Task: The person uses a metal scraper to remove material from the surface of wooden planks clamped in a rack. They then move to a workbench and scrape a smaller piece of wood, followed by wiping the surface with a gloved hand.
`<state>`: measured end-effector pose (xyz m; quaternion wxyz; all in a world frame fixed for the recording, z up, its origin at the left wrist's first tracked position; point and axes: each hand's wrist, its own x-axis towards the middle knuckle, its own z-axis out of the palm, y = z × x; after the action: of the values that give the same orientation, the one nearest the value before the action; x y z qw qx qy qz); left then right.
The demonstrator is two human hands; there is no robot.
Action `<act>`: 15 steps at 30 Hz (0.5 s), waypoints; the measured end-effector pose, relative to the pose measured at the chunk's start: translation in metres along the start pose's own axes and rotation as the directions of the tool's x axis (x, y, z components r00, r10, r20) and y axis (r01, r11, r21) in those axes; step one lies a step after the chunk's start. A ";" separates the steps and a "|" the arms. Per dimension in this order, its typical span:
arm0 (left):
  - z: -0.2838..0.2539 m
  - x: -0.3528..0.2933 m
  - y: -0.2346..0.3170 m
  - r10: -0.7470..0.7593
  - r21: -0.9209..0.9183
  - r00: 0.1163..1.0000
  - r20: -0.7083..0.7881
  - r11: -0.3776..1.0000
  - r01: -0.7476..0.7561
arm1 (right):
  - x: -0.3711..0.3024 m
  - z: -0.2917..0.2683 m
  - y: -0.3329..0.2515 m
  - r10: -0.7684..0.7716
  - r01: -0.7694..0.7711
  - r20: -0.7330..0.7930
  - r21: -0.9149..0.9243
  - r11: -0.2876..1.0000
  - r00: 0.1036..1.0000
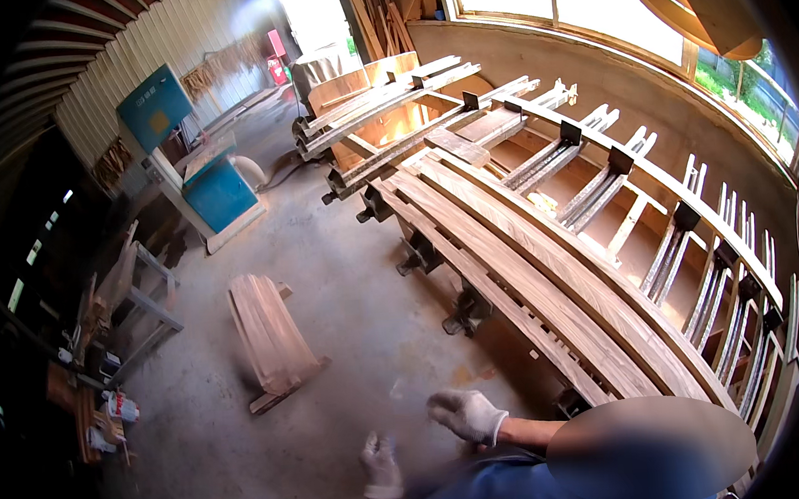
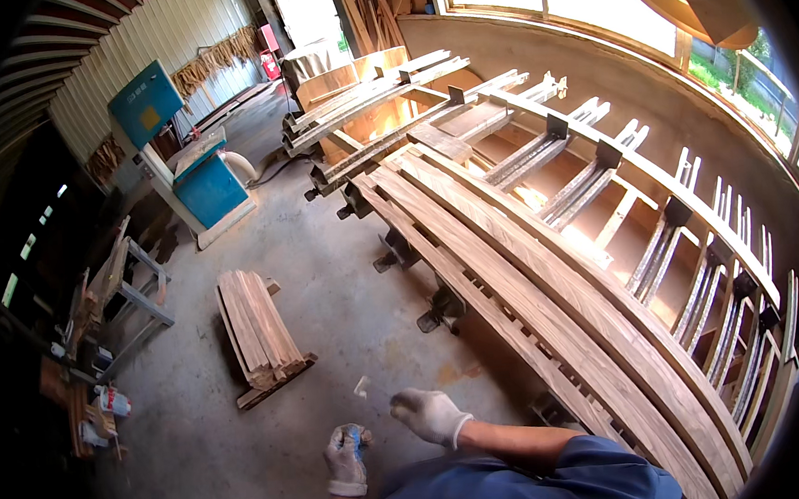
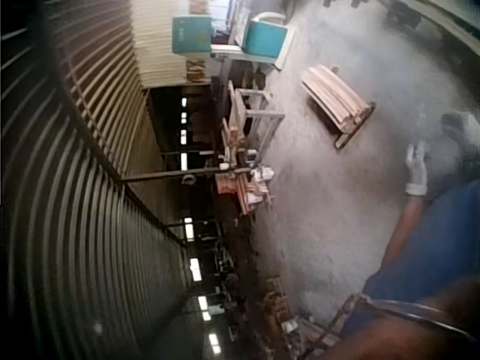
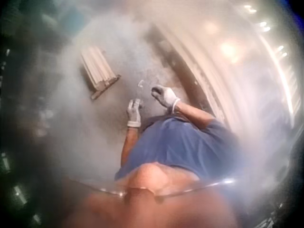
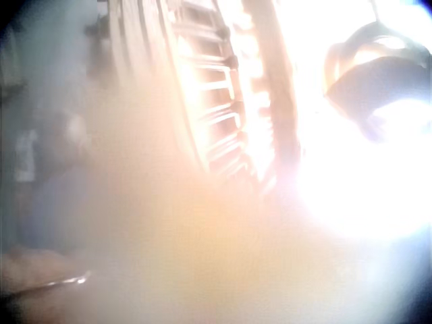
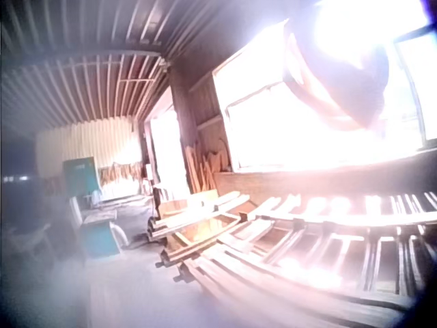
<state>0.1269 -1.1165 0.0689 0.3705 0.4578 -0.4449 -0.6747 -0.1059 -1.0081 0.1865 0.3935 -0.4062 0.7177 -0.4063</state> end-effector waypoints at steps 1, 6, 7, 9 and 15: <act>0.003 0.015 0.001 -0.028 -0.034 0.999 0.019 0.999 0.029 | 0.018 -0.007 0.002 0.030 -0.023 -0.083 0.084 0.996 0.996; 0.025 0.072 0.031 -0.004 0.017 1.000 -0.005 1.000 0.004 | 0.087 -0.042 0.003 0.059 -0.043 -0.124 0.131 0.990 0.991; 0.021 0.090 0.033 -0.024 0.024 1.000 0.000 0.999 0.024 | 0.098 -0.041 0.008 0.069 -0.052 -0.104 0.158 0.986 0.992; 0.026 0.124 0.046 -0.073 0.042 0.997 -0.018 0.996 0.074 | 0.122 -0.043 0.011 0.088 -0.074 -0.081 0.160 0.984 0.993; 0.035 0.259 0.075 -0.102 0.004 0.995 -0.001 0.995 0.102 | 0.216 -0.030 -0.001 0.118 -0.091 -0.168 0.160 0.983 0.979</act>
<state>0.0218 -1.3674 0.0713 0.3349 0.4811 -0.4223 -0.6914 -0.2102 -1.1957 0.1478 0.3789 -0.2990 0.7374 -0.4726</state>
